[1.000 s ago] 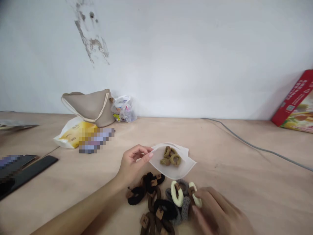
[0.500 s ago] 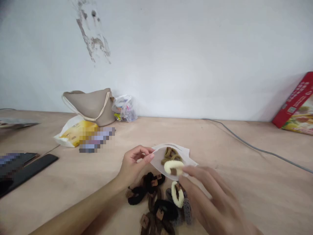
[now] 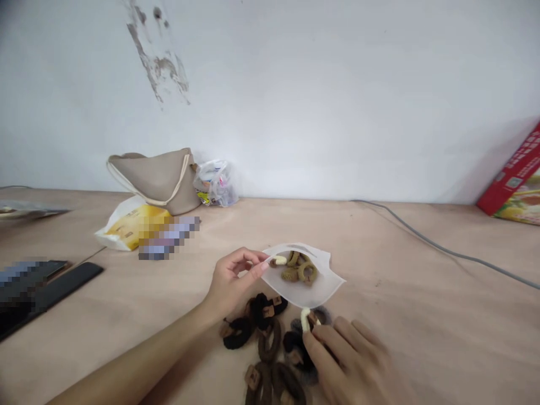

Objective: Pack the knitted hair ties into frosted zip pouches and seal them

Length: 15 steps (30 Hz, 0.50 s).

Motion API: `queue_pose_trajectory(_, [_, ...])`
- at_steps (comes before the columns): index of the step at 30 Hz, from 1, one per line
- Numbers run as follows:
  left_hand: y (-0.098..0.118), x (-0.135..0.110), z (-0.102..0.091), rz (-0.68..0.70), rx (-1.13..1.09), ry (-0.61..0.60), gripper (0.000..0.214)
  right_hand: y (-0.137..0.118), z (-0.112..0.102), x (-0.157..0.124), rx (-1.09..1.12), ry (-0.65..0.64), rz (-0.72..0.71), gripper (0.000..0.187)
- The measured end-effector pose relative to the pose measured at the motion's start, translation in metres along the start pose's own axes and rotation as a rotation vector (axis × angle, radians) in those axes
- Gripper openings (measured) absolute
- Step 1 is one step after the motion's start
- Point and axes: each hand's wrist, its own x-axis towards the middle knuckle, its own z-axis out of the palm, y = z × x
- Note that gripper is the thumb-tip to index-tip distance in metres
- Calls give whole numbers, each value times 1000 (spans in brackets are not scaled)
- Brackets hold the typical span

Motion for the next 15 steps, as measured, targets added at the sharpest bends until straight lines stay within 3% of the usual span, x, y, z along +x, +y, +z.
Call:
queue_pose_trajectory(8, [1, -1, 1, -1, 3, 4, 15, 11, -24, -6, -34, 53, -162, 30])
queue_pose_trajectory(12, [2, -1, 1, -12, 3, 15, 15, 24, -11, -6, -22, 51, -77, 29])
queue_pose_trajectory(15, [3, -1, 1, -8, 2, 12, 16, 16, -2, -9, 4, 54, -46, 26])
